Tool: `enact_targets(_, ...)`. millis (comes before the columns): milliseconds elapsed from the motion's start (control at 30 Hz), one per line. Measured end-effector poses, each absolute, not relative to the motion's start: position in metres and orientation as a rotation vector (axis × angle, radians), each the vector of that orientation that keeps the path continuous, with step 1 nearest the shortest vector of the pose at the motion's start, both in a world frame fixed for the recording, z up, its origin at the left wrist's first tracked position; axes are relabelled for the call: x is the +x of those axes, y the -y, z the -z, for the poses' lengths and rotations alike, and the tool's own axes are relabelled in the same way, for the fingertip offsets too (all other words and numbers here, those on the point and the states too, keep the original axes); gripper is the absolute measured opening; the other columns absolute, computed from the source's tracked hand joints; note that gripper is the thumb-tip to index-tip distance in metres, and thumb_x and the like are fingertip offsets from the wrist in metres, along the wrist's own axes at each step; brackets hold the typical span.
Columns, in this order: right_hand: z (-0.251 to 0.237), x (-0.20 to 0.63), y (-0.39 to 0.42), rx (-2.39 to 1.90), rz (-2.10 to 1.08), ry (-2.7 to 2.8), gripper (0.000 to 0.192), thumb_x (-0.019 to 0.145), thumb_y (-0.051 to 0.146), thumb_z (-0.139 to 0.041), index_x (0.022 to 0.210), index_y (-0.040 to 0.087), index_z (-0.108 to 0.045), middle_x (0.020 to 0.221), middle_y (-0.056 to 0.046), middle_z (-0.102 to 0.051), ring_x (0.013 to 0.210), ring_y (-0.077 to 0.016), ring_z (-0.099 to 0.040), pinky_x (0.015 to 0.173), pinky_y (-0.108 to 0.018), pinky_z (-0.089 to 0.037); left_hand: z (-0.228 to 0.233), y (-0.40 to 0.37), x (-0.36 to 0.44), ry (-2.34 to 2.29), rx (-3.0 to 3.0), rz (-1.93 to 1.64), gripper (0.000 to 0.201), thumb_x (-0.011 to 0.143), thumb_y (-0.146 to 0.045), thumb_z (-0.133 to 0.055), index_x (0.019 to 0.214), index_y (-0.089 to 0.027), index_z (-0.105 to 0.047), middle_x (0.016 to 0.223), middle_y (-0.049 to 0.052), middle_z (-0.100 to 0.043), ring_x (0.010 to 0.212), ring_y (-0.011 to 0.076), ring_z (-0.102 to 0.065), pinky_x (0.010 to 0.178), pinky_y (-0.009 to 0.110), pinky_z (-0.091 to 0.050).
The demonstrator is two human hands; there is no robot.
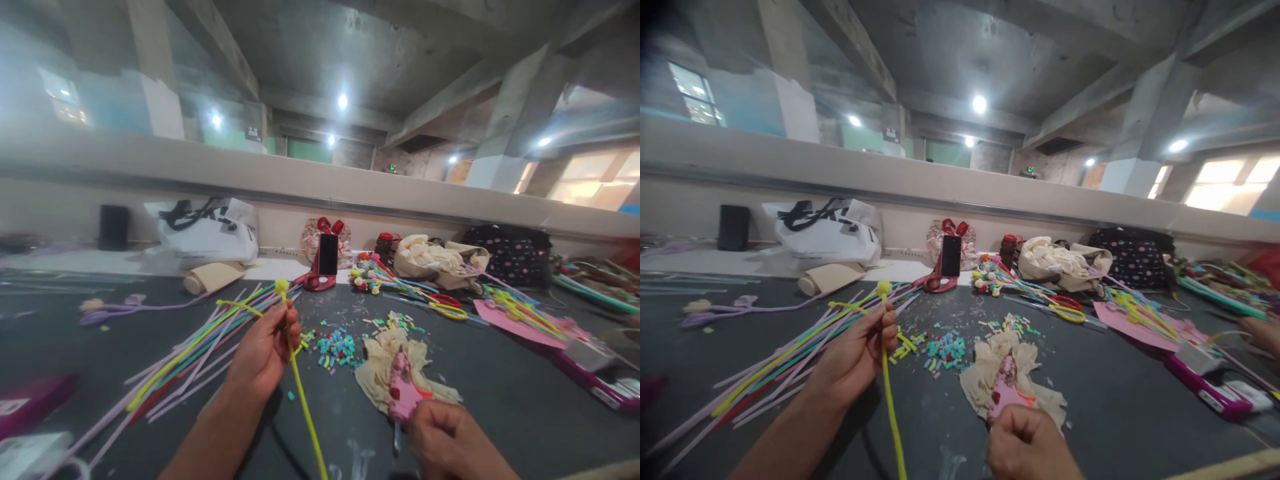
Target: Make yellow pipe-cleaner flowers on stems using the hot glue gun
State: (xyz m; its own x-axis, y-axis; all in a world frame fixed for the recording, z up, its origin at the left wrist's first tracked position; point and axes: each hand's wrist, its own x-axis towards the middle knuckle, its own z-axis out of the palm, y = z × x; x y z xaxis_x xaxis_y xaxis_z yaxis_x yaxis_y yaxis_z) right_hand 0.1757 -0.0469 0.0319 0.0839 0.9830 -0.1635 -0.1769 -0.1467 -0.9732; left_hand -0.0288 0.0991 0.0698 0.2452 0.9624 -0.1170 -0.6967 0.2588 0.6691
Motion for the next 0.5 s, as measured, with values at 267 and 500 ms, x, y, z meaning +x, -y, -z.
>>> enact_targets(267, -0.035, 0.149, 0.029, -1.044, -1.525, 0.649, 0.032, 0.068, 0.04, -0.064, 0.068, 0.008, -0.066, 0.052, -0.005, -0.064, 0.034, -0.0072, -0.055, 0.027, -0.01, -0.035, -0.058, -0.097, -0.033, -0.575, 0.567, -1.178, 0.008, 0.077, -0.01, -0.046, 0.077, -0.013, -0.053, 0.055, -0.004, -0.051, 0.04, 0.0038, -0.049, 0.039, 0.013, -0.044)
enact_targets(500, -0.019, 0.157, 0.027, -1.055, -1.533, 0.774, 0.029, 0.062, 0.037, -0.071, 0.07, 0.01, -0.065, 0.054, -0.002, -0.064, 0.034, -0.0043, -0.053, 0.029, -0.009, -0.033, -0.057, -0.098, -0.032, -0.557, 0.561, -1.183, 0.008, 0.078, -0.011, -0.045, 0.079, -0.013, -0.053, 0.054, -0.004, -0.052, 0.04, 0.0038, -0.049, 0.039, 0.013, -0.044)
